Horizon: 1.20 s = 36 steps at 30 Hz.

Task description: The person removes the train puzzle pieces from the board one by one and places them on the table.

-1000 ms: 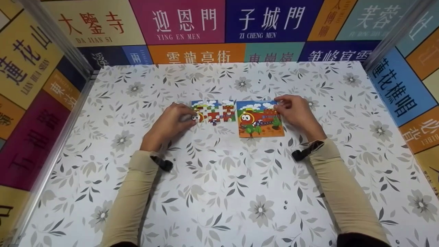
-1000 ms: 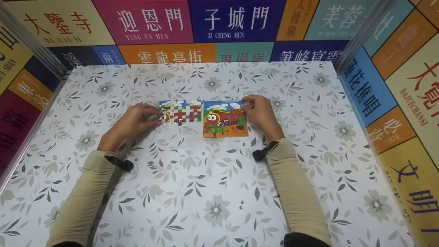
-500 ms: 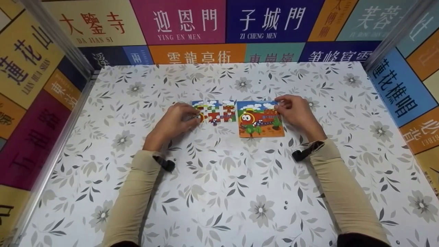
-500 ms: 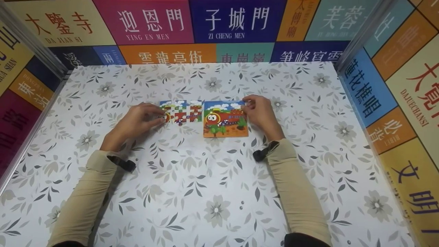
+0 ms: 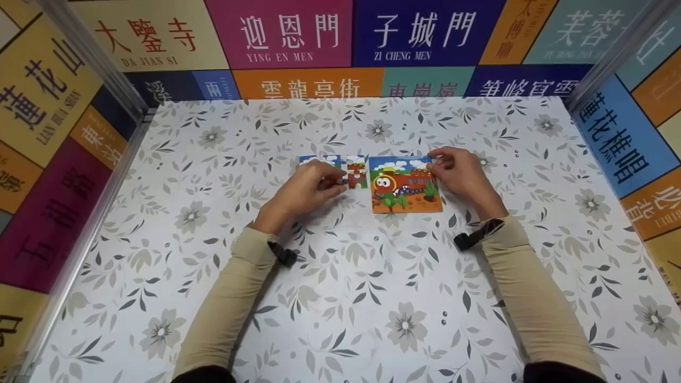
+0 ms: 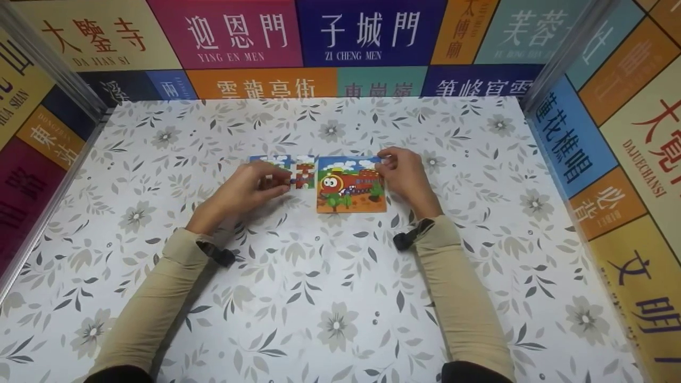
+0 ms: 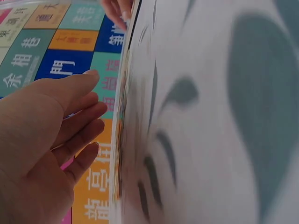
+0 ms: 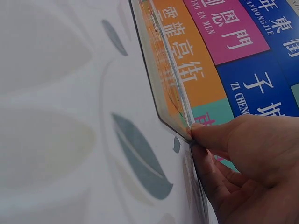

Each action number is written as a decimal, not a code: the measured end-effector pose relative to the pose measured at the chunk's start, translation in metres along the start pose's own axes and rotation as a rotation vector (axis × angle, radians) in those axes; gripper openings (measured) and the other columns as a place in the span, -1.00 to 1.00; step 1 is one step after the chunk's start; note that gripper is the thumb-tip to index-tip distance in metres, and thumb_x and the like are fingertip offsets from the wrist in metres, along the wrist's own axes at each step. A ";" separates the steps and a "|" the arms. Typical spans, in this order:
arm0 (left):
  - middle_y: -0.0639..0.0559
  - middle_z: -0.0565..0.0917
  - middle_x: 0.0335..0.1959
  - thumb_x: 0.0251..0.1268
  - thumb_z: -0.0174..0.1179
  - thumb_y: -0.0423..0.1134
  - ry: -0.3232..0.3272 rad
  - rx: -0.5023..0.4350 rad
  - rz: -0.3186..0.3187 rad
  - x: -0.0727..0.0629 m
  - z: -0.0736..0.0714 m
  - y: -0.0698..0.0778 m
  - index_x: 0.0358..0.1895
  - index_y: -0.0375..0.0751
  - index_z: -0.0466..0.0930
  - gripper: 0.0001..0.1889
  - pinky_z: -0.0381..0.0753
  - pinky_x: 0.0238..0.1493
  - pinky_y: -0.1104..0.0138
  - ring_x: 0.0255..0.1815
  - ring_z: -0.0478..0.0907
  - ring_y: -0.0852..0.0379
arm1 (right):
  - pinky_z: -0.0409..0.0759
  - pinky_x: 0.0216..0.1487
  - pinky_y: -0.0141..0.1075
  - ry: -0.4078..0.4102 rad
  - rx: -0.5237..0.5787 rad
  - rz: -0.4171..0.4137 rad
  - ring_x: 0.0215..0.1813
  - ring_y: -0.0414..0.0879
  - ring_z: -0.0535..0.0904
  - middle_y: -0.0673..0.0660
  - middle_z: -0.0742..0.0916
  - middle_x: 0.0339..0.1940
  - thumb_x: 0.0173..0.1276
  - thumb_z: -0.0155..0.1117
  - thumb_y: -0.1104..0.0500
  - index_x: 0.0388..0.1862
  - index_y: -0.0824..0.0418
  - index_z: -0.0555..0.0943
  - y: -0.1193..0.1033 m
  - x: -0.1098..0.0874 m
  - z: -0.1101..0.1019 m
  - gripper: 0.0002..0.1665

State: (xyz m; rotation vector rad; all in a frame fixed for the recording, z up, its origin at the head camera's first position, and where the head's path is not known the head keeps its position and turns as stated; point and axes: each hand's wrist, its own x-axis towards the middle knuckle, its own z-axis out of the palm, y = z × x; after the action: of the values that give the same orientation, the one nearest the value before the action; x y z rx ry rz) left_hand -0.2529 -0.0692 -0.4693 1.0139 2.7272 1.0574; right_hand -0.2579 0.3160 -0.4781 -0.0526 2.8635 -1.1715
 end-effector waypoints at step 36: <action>0.00 0.78 0.28 0.52 0.40 -0.14 -0.200 0.085 0.213 0.070 0.085 0.082 0.41 -0.12 0.68 -0.53 0.64 0.34 0.26 0.25 0.71 0.06 | 0.57 -0.03 -0.39 0.022 -0.023 -0.028 0.07 0.12 0.78 0.29 0.82 0.04 0.58 0.39 0.11 0.36 0.15 0.71 0.003 0.004 0.001 -0.57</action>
State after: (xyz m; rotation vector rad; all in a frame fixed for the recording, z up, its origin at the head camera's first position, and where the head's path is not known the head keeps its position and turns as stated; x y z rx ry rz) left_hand -0.2391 0.0679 -0.4711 1.3686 2.5668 0.8171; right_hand -0.2617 0.3176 -0.4807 -0.0814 2.9052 -1.1510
